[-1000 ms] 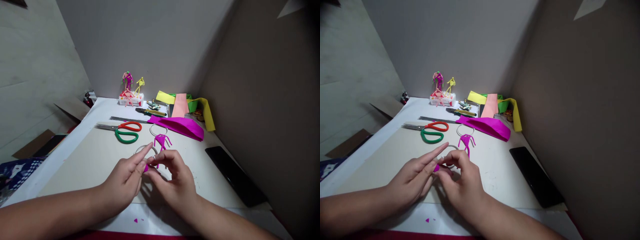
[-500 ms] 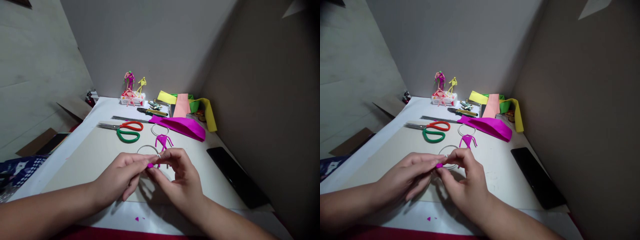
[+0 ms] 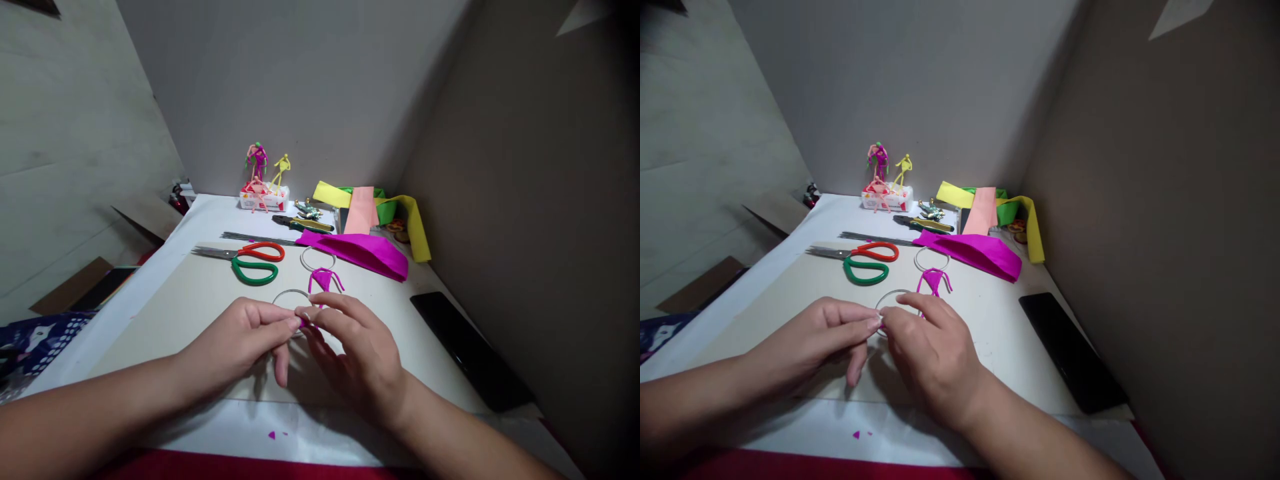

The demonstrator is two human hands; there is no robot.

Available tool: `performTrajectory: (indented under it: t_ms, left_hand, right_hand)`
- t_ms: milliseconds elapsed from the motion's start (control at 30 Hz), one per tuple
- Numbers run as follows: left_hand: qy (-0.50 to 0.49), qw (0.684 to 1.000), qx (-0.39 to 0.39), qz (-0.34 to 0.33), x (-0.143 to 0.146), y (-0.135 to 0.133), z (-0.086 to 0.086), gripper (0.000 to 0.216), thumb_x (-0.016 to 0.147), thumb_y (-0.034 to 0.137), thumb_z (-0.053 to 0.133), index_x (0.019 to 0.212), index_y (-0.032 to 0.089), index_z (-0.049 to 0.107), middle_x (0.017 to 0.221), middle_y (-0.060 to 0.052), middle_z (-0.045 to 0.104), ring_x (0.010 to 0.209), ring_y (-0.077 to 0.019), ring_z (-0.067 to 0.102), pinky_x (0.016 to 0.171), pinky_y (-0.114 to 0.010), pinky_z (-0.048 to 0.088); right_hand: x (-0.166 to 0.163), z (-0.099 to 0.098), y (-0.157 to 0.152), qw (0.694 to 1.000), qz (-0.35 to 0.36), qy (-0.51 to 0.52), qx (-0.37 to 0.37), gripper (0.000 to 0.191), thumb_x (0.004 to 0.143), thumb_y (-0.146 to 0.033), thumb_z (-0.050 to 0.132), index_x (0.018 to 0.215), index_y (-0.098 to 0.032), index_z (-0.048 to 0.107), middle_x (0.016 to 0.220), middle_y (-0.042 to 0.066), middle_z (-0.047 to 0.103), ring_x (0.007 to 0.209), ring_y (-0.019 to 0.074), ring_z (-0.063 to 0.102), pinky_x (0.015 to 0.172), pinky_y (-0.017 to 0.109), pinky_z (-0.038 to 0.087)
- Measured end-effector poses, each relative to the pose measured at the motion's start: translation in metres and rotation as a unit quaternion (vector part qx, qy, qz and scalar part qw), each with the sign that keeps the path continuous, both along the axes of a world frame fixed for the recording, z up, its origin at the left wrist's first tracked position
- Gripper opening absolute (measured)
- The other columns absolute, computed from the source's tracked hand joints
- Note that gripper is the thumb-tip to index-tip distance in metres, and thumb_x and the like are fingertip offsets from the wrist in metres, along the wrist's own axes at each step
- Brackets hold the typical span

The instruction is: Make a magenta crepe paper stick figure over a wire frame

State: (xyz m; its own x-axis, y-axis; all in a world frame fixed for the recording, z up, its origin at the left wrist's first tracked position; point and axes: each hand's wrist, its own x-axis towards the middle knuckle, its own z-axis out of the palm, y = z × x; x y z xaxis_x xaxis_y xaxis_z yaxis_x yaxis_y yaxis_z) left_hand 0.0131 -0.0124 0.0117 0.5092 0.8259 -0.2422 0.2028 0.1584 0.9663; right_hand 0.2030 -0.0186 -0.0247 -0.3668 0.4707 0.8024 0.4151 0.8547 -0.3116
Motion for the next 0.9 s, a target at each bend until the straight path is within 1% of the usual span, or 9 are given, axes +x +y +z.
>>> performTrajectory:
  t_ms: [133,233,333,433,533,633,767,833,900]
  left_hand:
    - [-0.03,0.999,-0.02,0.019,0.0,-0.001,-0.001,0.037,0.09,0.038,0.055,0.061,0.017,0.066,0.044,0.003,0.057,0.048,-0.0083,0.04,0.055,-0.023,0.031]
    - [-0.045,0.998,-0.023,0.034,0.001,-0.002,-0.002,0.025,0.088,0.036,0.058,0.077,0.018,0.071,0.044,0.004,0.056,0.046,-0.0068,0.04,0.052,-0.021,0.03]
    - [-0.084,0.994,-0.058,0.033,0.002,-0.003,-0.003,0.023,0.087,0.036,0.059,0.085,0.017,0.072,0.042,0.003,0.057,0.041,-0.0057,0.037,0.046,-0.02,0.025]
    - [-0.128,0.986,-0.101,0.03,0.002,-0.003,-0.004,0.023,0.086,0.032,0.058,0.089,0.015,0.073,0.042,0.001,0.059,0.038,-0.0051,0.036,0.044,-0.02,0.022]
    - [-0.135,0.985,-0.105,0.027,0.002,-0.004,-0.005,0.021,0.085,0.03,0.058,0.087,0.015,0.072,0.041,0.001,0.058,0.038,-0.0051,0.036,0.044,-0.02,0.022]
    - [-0.104,0.991,-0.076,0.032,0.002,-0.004,-0.005,0.023,0.087,0.033,0.059,0.077,0.015,0.071,0.041,0.002,0.055,0.041,-0.0053,0.037,0.046,-0.02,0.023]
    - [-0.078,0.995,-0.046,0.03,0.003,-0.003,-0.002,0.029,0.089,0.034,0.058,0.069,0.015,0.067,0.041,0.004,0.052,0.044,-0.0058,0.034,0.049,-0.02,0.025]
    - [-0.071,0.997,-0.032,0.029,0.002,-0.002,-0.001,0.026,0.089,0.033,0.057,0.073,0.016,0.068,0.042,0.005,0.05,0.044,-0.006,0.033,0.051,-0.02,0.028]
    - [-0.063,0.997,-0.016,0.039,0.002,-0.002,-0.001,0.025,0.089,0.033,0.057,0.077,0.016,0.07,0.042,0.006,0.049,0.045,-0.0065,0.033,0.054,-0.02,0.03]
  right_hand:
    - [-0.003,0.002,-0.005,0.993,0.02,0.085,-0.08,0.048,0.079,0.001,0.063,0.119,-0.021,0.049,0.106,0.008,0.066,0.103,0.0193,0.064,0.089,0.033,0.057]
    - [-0.008,0.003,-0.009,0.973,0.026,0.178,-0.145,0.047,0.078,0.0,0.066,0.114,-0.023,0.049,0.1,0.004,0.064,0.093,0.0152,0.067,0.085,0.029,0.059]
    - [-0.011,0.004,-0.011,0.964,0.028,0.212,-0.16,0.043,0.077,0.0,0.066,0.108,-0.024,0.049,0.094,0.002,0.061,0.089,0.0138,0.066,0.082,0.028,0.06]
    - [-0.011,0.005,-0.011,0.967,0.025,0.201,-0.156,0.042,0.076,0.0,0.067,0.106,-0.023,0.049,0.092,0.001,0.061,0.088,0.0132,0.066,0.08,0.027,0.06]
    - [-0.01,0.006,-0.011,0.972,0.015,0.183,-0.147,0.043,0.075,0.0,0.067,0.106,-0.023,0.049,0.092,0.002,0.062,0.087,0.0135,0.066,0.079,0.027,0.059]
    - [-0.008,0.006,-0.01,0.976,0.002,0.166,-0.142,0.042,0.076,0.0,0.066,0.107,-0.023,0.049,0.092,0.002,0.063,0.086,0.0144,0.066,0.078,0.029,0.059]
    - [-0.006,0.008,-0.009,0.977,0.019,0.154,-0.146,0.041,0.078,-0.001,0.064,0.11,-0.023,0.05,0.095,0.003,0.063,0.089,0.016,0.065,0.079,0.031,0.058]
    - [-0.005,0.011,-0.009,0.967,0.04,0.177,-0.18,0.039,0.079,-0.004,0.064,0.11,-0.024,0.05,0.097,0.004,0.064,0.092,0.0169,0.065,0.083,0.033,0.056]
    - [-0.004,0.014,-0.007,0.942,0.059,0.217,-0.249,0.029,0.082,-0.01,0.063,0.105,-0.024,0.052,0.099,0.005,0.065,0.096,0.0178,0.064,0.087,0.035,0.054]
